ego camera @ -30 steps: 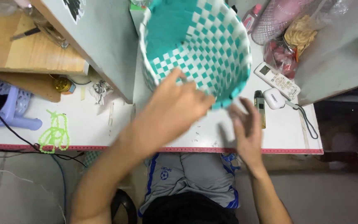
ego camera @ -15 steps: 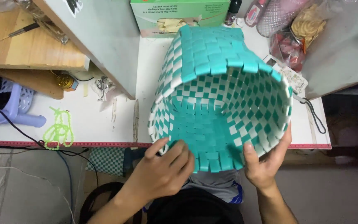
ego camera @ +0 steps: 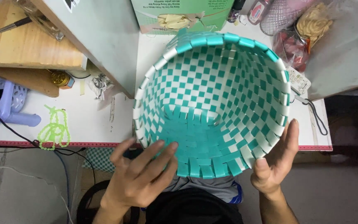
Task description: Finishing a woven plastic basket by tucking in the loose ends of the weave and attaching a plastic handle.
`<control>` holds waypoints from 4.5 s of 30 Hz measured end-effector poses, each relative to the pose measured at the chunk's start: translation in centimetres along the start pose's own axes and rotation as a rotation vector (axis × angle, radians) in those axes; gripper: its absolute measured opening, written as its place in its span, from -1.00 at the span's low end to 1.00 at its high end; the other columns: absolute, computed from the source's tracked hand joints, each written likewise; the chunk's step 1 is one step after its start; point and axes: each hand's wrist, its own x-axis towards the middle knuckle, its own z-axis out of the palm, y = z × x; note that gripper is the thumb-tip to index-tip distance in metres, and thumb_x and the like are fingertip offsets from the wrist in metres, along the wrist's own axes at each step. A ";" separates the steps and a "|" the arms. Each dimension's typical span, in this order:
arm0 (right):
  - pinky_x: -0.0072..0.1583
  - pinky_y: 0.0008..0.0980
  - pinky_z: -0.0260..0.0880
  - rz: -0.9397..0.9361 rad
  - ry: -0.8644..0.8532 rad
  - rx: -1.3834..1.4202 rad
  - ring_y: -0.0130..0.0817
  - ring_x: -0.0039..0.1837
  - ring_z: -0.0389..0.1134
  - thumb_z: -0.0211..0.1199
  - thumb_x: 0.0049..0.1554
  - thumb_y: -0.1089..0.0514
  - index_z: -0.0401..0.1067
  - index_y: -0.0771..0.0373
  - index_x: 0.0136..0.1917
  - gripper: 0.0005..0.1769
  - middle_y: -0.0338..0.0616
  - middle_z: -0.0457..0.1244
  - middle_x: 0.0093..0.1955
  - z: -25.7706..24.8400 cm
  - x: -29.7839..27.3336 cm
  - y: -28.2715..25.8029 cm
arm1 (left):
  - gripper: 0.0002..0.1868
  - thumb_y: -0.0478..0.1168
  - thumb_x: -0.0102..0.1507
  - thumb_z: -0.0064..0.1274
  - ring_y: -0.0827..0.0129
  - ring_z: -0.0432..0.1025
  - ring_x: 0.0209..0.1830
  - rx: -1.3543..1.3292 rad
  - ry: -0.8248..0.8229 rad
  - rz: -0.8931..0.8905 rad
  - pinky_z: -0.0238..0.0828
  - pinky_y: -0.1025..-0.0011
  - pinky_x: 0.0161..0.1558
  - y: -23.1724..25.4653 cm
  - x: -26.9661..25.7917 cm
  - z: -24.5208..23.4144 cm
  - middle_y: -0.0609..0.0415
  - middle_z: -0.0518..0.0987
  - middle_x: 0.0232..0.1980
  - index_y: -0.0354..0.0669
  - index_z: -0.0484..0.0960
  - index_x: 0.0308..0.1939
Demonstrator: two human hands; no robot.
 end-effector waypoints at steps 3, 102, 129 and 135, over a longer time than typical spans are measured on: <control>0.68 0.10 -0.23 -0.190 -0.095 -0.053 0.05 0.68 -0.28 -0.13 0.25 0.03 -0.20 0.13 0.57 -0.33 0.24 -0.26 0.60 0.5 1.8 -0.9 | -0.79 -0.21 0.28 0.09 0.15 0.15 0.36 -0.197 0.101 -0.009 -0.07 -0.17 0.33 -1.4 -2.2 1.7 0.04 0.30 0.31 -0.03 0.48 -0.03; 0.02 -0.20 -0.06 -0.691 -0.513 -0.708 -0.16 -0.22 0.15 0.19 0.30 0.22 0.39 0.37 -0.12 -0.82 -0.14 0.26 -0.25 1.7 13.7 -2.9 | -0.75 -0.12 0.32 -0.11 0.35 0.03 -0.83 -0.519 -0.716 -0.061 0.04 0.34 -0.58 -10.8 12.4 0.4 0.16 0.13 -0.84 0.05 0.50 0.06; -0.03 -0.22 -0.10 -0.700 -0.543 -0.672 -0.24 -0.36 0.03 0.09 0.27 0.18 0.30 0.27 -0.31 -0.70 -0.20 0.07 -0.43 3.2 13.0 -1.8 | -0.61 -0.21 0.29 0.10 0.43 0.07 -0.80 -0.258 -0.134 0.200 -0.15 0.41 -0.74 -8.2 8.9 7.5 0.29 0.28 -0.74 -0.07 0.35 -0.62; -0.05 -0.29 -0.02 -0.802 -0.595 -0.869 -0.32 -0.24 0.07 0.39 0.16 0.07 0.49 0.12 0.01 -0.82 -0.29 0.15 -0.38 1.9 10.9 -1.8 | -0.56 0.02 0.41 -0.24 0.48 0.26 -0.84 -0.269 -0.221 0.237 0.19 0.54 -0.70 -6.1 6.8 7.0 0.30 0.44 -0.69 -0.04 0.58 -0.45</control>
